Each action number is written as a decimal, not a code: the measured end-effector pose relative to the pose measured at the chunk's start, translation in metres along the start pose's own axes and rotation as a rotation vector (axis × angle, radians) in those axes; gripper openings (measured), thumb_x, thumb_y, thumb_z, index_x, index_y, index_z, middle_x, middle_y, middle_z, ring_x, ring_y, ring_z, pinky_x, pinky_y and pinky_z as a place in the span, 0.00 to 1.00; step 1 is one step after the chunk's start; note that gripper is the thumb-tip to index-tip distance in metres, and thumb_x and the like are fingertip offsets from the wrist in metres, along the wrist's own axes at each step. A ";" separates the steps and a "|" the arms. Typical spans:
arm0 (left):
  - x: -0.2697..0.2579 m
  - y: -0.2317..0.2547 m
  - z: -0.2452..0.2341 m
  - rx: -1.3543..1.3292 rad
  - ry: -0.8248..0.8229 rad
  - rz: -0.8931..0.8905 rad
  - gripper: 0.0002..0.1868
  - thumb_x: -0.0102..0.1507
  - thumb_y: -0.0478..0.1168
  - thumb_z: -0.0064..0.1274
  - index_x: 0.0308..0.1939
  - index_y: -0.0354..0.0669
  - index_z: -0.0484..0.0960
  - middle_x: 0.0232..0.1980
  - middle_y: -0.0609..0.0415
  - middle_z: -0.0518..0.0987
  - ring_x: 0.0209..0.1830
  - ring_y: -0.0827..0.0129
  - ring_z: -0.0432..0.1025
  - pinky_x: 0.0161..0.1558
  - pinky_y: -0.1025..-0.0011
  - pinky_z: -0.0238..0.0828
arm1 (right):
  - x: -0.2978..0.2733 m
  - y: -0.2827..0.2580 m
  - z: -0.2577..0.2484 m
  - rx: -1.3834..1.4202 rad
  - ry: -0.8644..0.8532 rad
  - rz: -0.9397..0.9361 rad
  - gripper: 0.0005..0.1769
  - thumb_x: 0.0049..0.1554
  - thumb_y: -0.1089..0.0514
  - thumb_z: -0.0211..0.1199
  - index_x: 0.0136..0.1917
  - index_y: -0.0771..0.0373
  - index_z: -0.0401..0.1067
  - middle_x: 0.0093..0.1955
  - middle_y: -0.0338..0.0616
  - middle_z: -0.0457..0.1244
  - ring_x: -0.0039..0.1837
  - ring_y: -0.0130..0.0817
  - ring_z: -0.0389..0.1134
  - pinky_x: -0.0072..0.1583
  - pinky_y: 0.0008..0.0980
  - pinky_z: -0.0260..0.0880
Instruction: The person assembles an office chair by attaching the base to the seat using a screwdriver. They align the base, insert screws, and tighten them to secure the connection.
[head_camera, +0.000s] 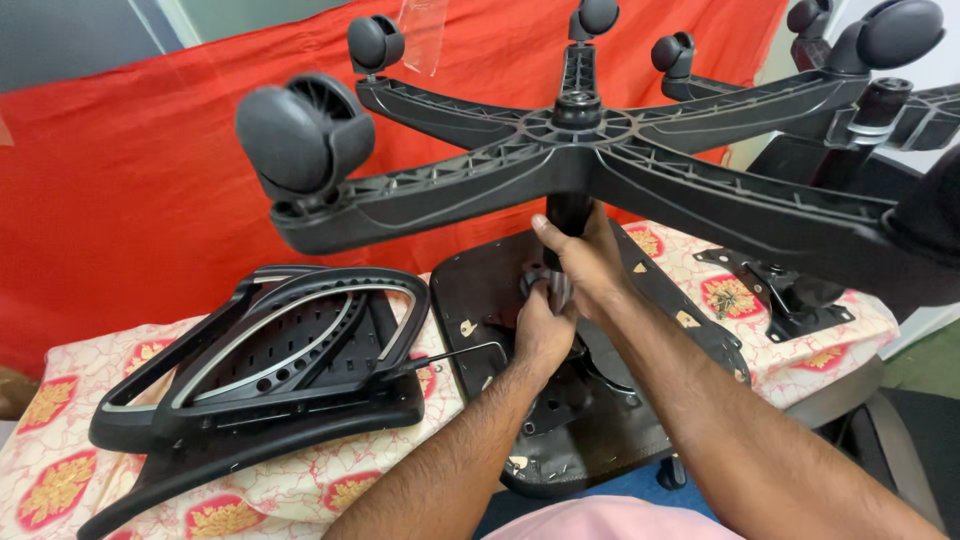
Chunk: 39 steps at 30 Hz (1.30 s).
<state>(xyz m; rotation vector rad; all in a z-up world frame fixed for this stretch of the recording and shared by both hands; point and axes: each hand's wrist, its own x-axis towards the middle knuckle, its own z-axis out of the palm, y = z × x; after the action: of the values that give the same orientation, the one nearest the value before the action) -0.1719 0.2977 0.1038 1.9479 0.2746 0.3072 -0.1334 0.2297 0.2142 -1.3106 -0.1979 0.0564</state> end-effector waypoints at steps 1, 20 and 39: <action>-0.004 0.001 -0.004 -0.036 0.017 0.044 0.24 0.63 0.44 0.57 0.60 0.39 0.71 0.53 0.38 0.82 0.56 0.46 0.76 0.55 0.56 0.70 | -0.006 -0.003 0.005 0.009 -0.007 -0.012 0.32 0.55 0.61 0.67 0.70 0.60 0.60 0.62 0.43 0.62 0.63 0.36 0.65 0.56 0.39 0.74; -0.094 0.034 -0.106 -0.030 0.380 0.250 0.24 0.64 0.34 0.51 0.63 0.36 0.64 0.45 0.35 0.81 0.48 0.42 0.77 0.46 0.51 0.72 | -0.101 -0.050 0.088 0.121 -0.305 -0.054 0.36 0.56 0.61 0.67 0.74 0.61 0.57 0.66 0.45 0.62 0.67 0.36 0.64 0.67 0.40 0.66; -0.125 0.032 -0.242 0.021 0.629 0.392 0.19 0.63 0.33 0.53 0.56 0.34 0.67 0.44 0.39 0.81 0.48 0.47 0.78 0.46 0.57 0.73 | -0.146 -0.069 0.211 0.240 -0.607 -0.151 0.37 0.55 0.60 0.69 0.74 0.59 0.58 0.70 0.45 0.61 0.72 0.37 0.61 0.71 0.43 0.61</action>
<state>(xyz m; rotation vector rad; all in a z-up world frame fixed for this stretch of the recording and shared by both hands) -0.3692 0.4528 0.2130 1.8722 0.2963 1.1832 -0.3186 0.3907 0.3153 -1.0051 -0.7824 0.3410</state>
